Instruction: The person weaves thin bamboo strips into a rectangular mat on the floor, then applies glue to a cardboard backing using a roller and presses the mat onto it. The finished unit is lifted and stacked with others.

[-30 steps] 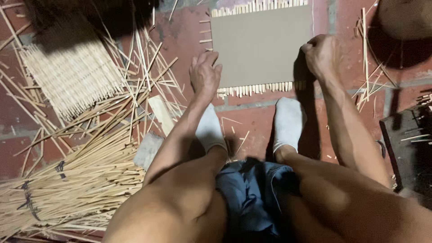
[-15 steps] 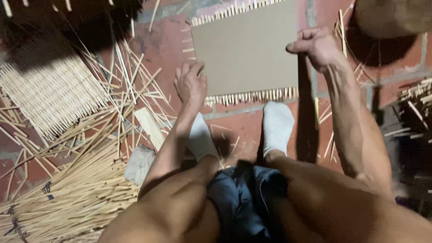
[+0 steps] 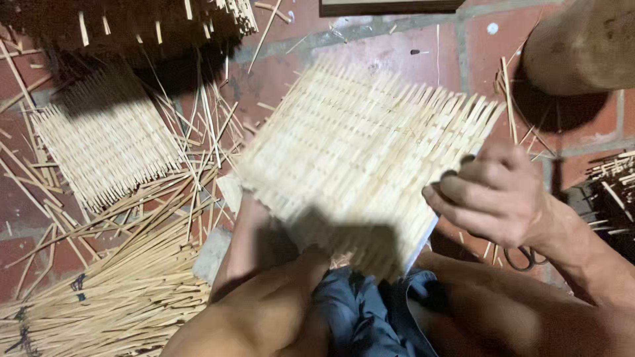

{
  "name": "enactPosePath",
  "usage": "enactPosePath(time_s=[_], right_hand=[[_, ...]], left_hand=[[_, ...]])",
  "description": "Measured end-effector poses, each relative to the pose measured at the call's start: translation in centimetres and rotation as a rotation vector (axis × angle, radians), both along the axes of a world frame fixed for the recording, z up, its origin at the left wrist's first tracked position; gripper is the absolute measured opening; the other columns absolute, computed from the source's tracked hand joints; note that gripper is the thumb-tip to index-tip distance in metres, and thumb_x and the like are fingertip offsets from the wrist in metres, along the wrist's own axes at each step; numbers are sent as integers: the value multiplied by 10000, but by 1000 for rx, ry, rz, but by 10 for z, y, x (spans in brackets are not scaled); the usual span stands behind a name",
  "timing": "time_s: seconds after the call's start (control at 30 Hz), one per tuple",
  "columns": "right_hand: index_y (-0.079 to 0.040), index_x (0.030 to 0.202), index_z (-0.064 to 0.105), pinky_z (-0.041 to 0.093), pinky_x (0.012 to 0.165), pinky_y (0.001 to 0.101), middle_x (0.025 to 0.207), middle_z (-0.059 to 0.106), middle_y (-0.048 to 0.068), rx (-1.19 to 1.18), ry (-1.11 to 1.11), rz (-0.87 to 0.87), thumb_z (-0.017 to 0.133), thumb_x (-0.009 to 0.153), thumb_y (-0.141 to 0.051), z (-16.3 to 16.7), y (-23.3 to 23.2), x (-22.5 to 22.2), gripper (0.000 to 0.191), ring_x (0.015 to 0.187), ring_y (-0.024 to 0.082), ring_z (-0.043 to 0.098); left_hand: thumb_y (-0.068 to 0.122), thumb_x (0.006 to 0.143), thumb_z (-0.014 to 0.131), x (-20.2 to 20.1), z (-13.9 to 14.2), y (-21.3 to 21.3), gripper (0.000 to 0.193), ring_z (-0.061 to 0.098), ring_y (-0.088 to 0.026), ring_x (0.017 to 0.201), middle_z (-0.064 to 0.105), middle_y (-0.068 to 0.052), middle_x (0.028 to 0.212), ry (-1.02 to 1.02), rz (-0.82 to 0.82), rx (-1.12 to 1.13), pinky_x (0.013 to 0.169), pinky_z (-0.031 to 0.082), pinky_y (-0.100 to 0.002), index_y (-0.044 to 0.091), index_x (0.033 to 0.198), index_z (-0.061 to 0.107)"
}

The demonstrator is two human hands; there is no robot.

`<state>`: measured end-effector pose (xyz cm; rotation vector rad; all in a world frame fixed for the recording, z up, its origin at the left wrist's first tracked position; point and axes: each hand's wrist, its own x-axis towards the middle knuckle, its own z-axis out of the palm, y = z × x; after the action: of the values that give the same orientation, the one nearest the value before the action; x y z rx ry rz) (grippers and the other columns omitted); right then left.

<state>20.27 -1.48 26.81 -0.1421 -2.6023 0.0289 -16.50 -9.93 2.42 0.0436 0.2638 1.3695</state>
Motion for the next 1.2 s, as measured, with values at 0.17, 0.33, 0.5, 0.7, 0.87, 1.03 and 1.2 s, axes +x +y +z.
enactPosePath(time_s=[0.17, 0.33, 0.5, 0.7, 0.87, 1.03, 1.2], right_hand=[[-125, 1055, 839, 332, 711, 353, 813, 650, -35, 219, 13, -29, 836, 822, -189, -10, 7, 18, 242, 766, 154, 547], [-149, 1056, 821, 334, 800, 394, 850, 704, -3, 95, -13, -266, 850, 885, -198, -53, 11, 48, 180, 813, 179, 590], [-125, 1155, 762, 501, 847, 339, 1018, 742, 43, -399, 161, -434, 782, 1017, -162, -124, 15, 53, 144, 979, 190, 675], [-2, 1190, 645, 612, 751, 309, 966, 702, 100, -1267, 389, -1050, 731, 935, -85, -182, 15, 55, 282, 844, 168, 695], [37, 1254, 700, 588, 873, 290, 1047, 746, 67, -1448, 512, -1003, 743, 927, -47, -232, 39, 48, 340, 923, 140, 704], [49, 1223, 733, 555, 875, 276, 1093, 744, 103, -1480, 545, -982, 725, 961, -35, -277, 40, 52, 276, 957, 151, 684], [53, 1201, 756, 544, 951, 332, 1131, 758, 172, -1243, 365, -903, 710, 976, -61, -289, 60, 50, 256, 1054, 255, 710]], left_hand=[[115, 918, 785, -36, 14, 16, 257, 758, -242, 949, 753, -166, 1098, -16, -90, 184, 920, 613, -395, -10, 1138, 740], [37, 765, 820, -53, 44, 20, 387, 774, -224, 932, 777, -152, 1075, 487, -176, -66, 911, 629, -372, -18, 1143, 755], [-78, 806, 786, -36, 54, 14, 340, 753, -242, 909, 768, -191, 1070, 720, -130, -222, 874, 635, -371, -32, 1140, 747], [-66, 829, 756, -9, 27, 17, 326, 767, -232, 904, 772, -197, 1063, 881, -97, -351, 862, 639, -357, -52, 1153, 717], [-57, 876, 725, 13, -9, 30, 320, 755, -205, 907, 760, -199, 1065, 998, -49, -349, 863, 621, -317, -105, 1190, 684], [-36, 888, 720, 23, -30, 34, 344, 737, -178, 910, 762, -175, 1075, 1115, -8, -406, 839, 603, -286, -98, 1224, 678], [-5, 865, 716, 24, -38, 42, 402, 736, -150, 898, 764, -128, 1066, 1320, -20, -477, 818, 607, -250, -72, 1259, 671]])
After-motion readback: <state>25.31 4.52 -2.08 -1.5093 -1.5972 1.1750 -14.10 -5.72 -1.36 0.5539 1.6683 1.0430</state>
